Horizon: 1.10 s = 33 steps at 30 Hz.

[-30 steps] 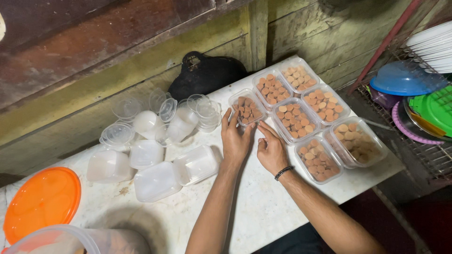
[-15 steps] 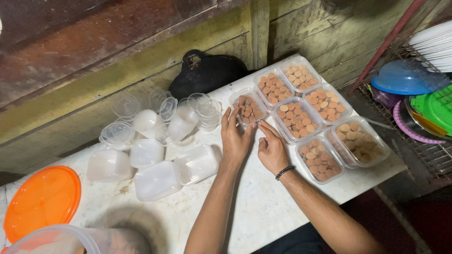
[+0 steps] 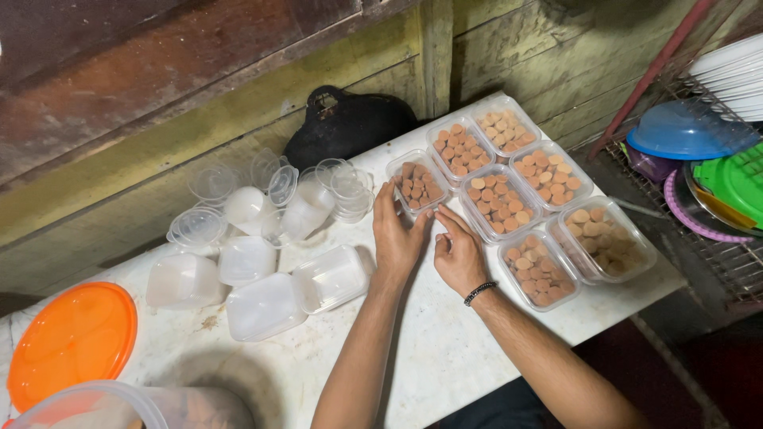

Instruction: The person transfers small brown cone-shaped items from a large clear container into small rectangular plastic containers. They fill each container by hand, then place the filled containers on the table among others.

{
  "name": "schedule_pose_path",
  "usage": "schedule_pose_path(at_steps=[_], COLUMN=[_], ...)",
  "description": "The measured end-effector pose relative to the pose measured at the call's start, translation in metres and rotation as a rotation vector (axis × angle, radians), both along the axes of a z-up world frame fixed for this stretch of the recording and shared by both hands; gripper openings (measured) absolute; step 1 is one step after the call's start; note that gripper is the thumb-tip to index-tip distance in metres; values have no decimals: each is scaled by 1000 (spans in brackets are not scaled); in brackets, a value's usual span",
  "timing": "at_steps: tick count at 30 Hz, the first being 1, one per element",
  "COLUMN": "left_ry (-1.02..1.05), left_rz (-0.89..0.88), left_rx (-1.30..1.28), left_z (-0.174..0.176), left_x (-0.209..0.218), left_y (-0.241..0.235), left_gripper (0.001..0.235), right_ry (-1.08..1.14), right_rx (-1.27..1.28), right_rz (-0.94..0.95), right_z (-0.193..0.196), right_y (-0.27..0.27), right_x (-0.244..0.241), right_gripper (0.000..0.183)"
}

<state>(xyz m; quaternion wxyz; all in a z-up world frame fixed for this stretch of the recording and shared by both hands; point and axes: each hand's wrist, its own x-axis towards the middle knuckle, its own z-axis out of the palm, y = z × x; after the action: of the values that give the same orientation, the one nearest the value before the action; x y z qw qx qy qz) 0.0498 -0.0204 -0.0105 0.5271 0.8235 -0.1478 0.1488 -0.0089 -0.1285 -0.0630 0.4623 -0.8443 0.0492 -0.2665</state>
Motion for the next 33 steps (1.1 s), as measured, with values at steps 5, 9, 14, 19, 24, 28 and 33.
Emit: schedule_pose_path(at_steps=[5,9,14,19,24,28,33], left_ry=[57,120,134,152,155,166,185], left_rz=[-13,-21,-20,-25,-13,-14,-31], left_rx=[-2,1,4,-4,7,6,-8], left_z=[10,-3,8,7,11,1,14], left_x=[-7,-1,-3,-4,-4,-4,-31], left_y=[0,2,1,0,1,0,10], left_gripper=[80,85,84,83,82,85,87], right_ry=[-3,7,14,19,4,-5,-66], right_rx=[1,-1,-2,-7,-17,-52,-115], right_rz=[16,22,20,22,21,14,0], right_z=[3,0,2,3,1,-5,-11], right_y=[1,0,0,0,0,-4,-6], right_x=[-2,0,0,0,1,4,4], right_gripper=[42,43,44,45,44,44,38])
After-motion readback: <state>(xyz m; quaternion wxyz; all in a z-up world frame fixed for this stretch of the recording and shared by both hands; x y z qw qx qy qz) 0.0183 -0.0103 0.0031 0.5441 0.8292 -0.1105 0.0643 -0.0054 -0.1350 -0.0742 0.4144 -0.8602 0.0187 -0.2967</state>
